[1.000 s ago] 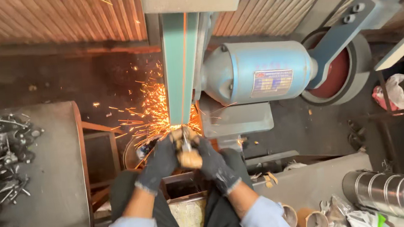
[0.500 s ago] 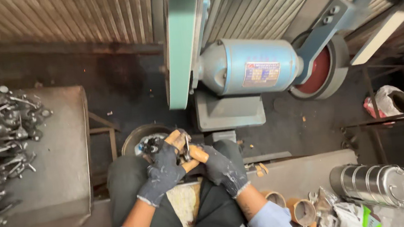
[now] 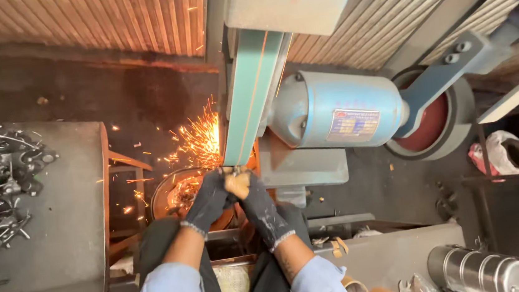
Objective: The person sits at a belt grinder and holds small metal workpieces against the abrasive belt, producing sparks as they grind each piece. They reposition and turn the pieces between passes and set finished pieces aside, working through a pile of similar parts one at a time.
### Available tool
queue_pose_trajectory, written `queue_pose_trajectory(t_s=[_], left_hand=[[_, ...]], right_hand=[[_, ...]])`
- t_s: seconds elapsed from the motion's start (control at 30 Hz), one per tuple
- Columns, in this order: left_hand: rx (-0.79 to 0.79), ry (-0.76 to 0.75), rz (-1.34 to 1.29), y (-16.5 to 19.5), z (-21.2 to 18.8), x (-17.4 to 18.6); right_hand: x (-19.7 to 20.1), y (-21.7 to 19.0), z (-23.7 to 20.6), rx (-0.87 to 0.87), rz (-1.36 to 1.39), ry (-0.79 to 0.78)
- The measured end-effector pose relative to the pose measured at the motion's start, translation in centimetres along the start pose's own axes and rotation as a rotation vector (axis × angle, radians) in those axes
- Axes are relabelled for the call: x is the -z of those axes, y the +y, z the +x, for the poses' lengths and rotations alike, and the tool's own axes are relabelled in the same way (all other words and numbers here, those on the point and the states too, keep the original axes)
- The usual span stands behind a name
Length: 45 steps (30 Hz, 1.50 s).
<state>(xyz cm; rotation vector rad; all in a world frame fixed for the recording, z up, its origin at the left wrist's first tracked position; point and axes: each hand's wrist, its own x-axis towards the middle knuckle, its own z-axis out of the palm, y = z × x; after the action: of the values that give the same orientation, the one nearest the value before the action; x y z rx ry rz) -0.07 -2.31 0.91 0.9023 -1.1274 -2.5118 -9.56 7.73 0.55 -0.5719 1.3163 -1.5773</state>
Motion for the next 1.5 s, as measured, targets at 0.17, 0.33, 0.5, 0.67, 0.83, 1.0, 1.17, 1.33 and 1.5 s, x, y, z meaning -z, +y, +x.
queue_pose_trajectory(t_s=[0.17, 0.33, 0.5, 0.67, 0.83, 1.0, 1.17, 1.33, 1.5], left_hand=[[-0.078, -0.019, 0.196, 1.4, -1.1, -0.2], [-0.337, -0.229, 0.608, 4.5, -6.9, -2.4], [-0.467, -0.316, 0.69, 5.8, -9.1, -3.1], [-0.356, 0.101, 0.786, 4.7, -7.3, -2.0], [-0.269, 0.495, 0.826, 3.1, -4.8, -0.9], [-0.269, 0.428, 0.832, 2.0, -2.4, -3.2], [-0.468, 0.153, 0.703, 2.4, -4.6, -3.3], [-0.2, -0.149, -0.368, 3.1, -4.7, -4.7], [-0.318, 0.049, 0.453, 4.5, -4.4, -4.3]], right_hand=[[0.1, -0.9, -0.8, -0.013, 0.016, 0.027], [0.8, -3.3, -2.6, -0.56, 0.827, 0.011], [1.2, -4.8, -5.4, -0.347, 0.324, -0.016], [-0.5, -4.2, -2.8, -0.11, -0.292, 0.161], [-1.1, -3.2, 0.6, -0.167, -0.288, 0.15], [0.3, -4.7, -0.5, -0.24, -0.037, 0.232], [0.0, -6.1, -2.5, 0.062, 0.195, 0.263], [-2.5, -6.0, 0.4, -0.019, 0.468, 0.225], [-4.4, -6.5, -0.3, -0.04, 0.404, 0.373]])
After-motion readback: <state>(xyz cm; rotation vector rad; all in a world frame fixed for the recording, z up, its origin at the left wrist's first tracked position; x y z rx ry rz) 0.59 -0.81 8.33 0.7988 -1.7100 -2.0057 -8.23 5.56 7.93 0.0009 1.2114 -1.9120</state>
